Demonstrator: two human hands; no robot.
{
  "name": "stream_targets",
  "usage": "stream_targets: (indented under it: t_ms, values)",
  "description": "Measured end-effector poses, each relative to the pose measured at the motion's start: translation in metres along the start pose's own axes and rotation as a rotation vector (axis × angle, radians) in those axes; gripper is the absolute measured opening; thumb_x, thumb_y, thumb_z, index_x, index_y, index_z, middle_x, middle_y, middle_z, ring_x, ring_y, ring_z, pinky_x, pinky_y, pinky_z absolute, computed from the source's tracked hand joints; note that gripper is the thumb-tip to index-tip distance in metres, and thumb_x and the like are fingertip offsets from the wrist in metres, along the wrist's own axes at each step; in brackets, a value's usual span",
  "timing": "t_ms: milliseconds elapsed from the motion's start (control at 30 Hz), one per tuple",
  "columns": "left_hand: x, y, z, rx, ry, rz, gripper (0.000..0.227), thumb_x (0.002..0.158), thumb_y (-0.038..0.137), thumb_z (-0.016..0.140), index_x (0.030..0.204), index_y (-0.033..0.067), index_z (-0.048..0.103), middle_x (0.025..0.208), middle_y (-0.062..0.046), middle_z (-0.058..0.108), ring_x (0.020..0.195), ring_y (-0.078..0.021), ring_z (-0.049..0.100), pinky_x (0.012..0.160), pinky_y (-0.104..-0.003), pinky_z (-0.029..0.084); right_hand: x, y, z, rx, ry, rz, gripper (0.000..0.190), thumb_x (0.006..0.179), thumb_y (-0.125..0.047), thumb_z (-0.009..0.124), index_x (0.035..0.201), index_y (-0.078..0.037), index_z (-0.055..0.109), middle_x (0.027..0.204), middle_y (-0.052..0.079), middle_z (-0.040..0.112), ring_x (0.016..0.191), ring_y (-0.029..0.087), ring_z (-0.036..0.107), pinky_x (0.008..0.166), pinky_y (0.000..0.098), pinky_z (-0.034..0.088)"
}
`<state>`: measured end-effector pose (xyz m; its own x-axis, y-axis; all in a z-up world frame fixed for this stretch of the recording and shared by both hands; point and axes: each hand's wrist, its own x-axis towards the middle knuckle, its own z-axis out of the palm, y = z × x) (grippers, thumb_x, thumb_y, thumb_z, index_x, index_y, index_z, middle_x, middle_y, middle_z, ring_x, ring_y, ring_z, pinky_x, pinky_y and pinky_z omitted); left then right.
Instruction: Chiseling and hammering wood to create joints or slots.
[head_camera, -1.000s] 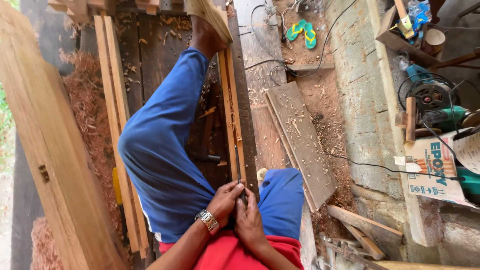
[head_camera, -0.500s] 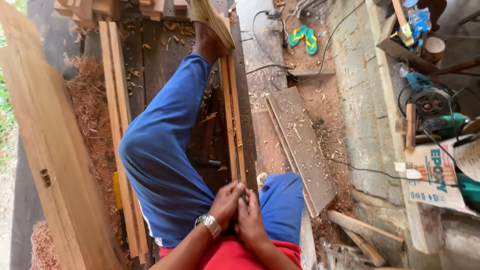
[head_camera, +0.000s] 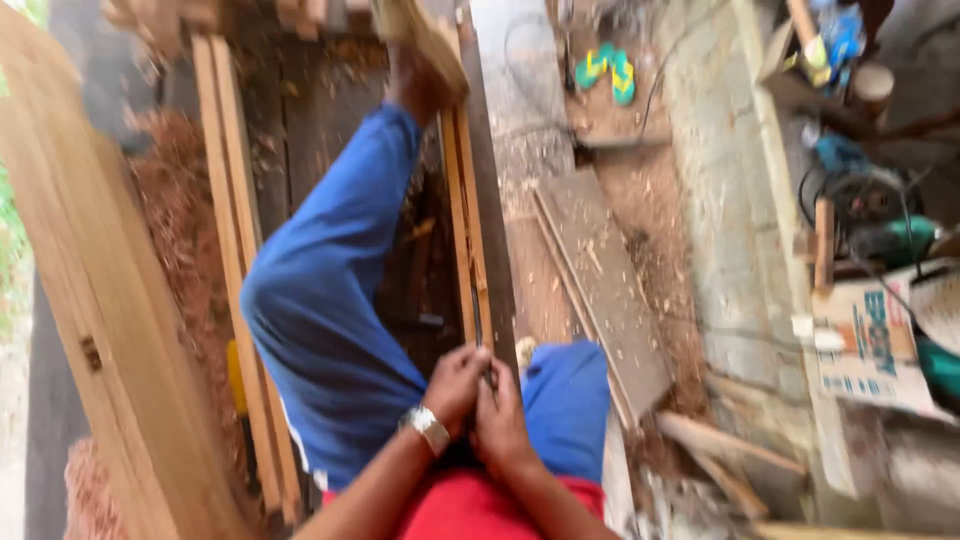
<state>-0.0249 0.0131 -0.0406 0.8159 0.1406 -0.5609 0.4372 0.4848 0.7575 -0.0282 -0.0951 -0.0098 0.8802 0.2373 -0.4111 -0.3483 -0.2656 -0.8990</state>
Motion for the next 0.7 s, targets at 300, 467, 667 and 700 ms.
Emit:
stream_targets:
  t_ms: [300, 467, 667, 700]
  values:
    - [0.050, 0.021, 0.001, 0.103, 0.104, 0.203, 0.026, 0.103, 0.025, 0.055, 0.103, 0.0042, 0.069, 0.086, -0.002, 0.067, 0.078, -0.0086, 0.056, 0.072, -0.028, 0.050, 0.045, -0.037, 0.011, -0.050, -0.015, -0.045, 0.043, 0.102, -0.025, 0.054, 0.138, -0.002, 0.050, 0.129, 0.018, 0.066, 0.119, 0.026, 0.064, 0.103, 0.0338, 0.049]
    - [0.041, 0.000, -0.002, 0.178, 0.072, 0.138, 0.024, 0.104, 0.024, 0.055, 0.102, 0.0031, 0.067, 0.086, -0.002, 0.068, 0.078, -0.0093, 0.060, 0.072, -0.028, 0.052, 0.029, -0.026, 0.004, -0.093, 0.024, 0.014, 0.045, 0.101, -0.028, 0.052, 0.139, -0.005, 0.049, 0.131, 0.014, 0.066, 0.119, 0.023, 0.064, 0.102, 0.0325, 0.048]
    - [0.070, 0.023, -0.001, 0.276, 0.155, 0.174, 0.032, 0.104, 0.028, 0.057, 0.097, -0.0005, 0.068, 0.080, -0.005, 0.067, 0.074, -0.0116, 0.055, 0.067, -0.031, 0.050, 0.073, -0.019, 0.011, 0.174, -0.050, -0.116, 0.041, 0.103, -0.023, 0.053, 0.137, -0.001, 0.052, 0.130, 0.018, 0.066, 0.120, 0.026, 0.061, 0.104, 0.0365, 0.047]
    - [0.076, 0.030, -0.002, 0.250, 0.148, 0.198, 0.033, 0.105, 0.029, 0.058, 0.097, -0.0013, 0.068, 0.080, -0.006, 0.066, 0.073, -0.0124, 0.054, 0.067, -0.032, 0.050, 0.078, -0.033, 0.013, 0.278, -0.055, 0.028, 0.041, 0.101, -0.022, 0.054, 0.137, -0.003, 0.051, 0.126, 0.018, 0.067, 0.113, 0.025, 0.062, 0.099, 0.0377, 0.050]
